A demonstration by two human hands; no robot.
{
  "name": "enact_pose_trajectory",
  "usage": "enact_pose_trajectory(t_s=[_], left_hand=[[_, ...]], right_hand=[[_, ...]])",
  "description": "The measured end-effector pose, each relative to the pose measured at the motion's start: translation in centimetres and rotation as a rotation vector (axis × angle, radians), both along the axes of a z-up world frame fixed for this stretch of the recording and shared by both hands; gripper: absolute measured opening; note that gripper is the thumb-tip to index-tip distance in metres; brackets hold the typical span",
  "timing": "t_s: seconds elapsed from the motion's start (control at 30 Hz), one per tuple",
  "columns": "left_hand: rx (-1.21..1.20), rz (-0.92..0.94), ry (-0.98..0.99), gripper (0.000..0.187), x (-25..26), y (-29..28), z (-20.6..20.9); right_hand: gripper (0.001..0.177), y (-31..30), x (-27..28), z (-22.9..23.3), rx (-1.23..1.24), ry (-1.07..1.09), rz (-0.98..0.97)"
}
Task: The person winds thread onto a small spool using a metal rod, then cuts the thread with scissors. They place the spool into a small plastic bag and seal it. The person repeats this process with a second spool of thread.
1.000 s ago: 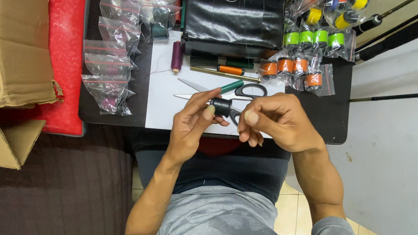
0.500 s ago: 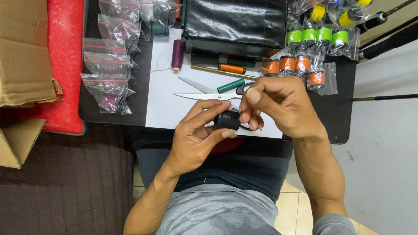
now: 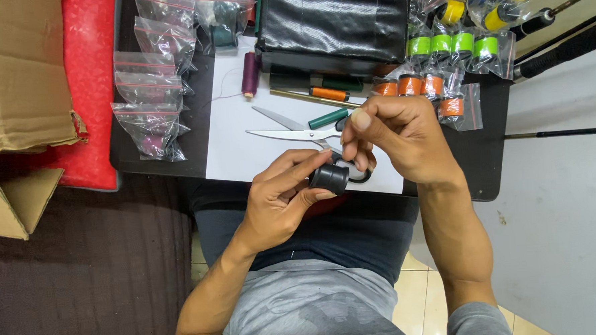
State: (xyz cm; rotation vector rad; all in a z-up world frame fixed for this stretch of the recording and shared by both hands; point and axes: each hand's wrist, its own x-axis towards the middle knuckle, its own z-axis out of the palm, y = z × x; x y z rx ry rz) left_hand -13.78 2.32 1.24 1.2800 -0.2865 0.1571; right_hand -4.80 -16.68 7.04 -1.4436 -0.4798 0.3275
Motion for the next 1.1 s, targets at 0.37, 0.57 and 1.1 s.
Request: enact_pose_trajectory(t_s=[0.37, 0.57, 1.1], left_hand=[[0.068, 0.022, -0.095, 0.042, -0.3, -0.1, 0.5], [0.056, 0.065, -0.122, 0.039, -0.4, -0.2, 0.9], [-0.013, 0.096, -0.167, 0.033, -0.3, -0.7, 1.9]], right_hand=[[0.029, -0.1, 0.4, -0.9, -0.013, -0.001, -0.012], [0.029, -0.1, 0.2, -1.4, -0.025, 0.033, -0.025], [0.027, 0.1, -0.7, -2.0, -0.011, 0.106, 0.008]])
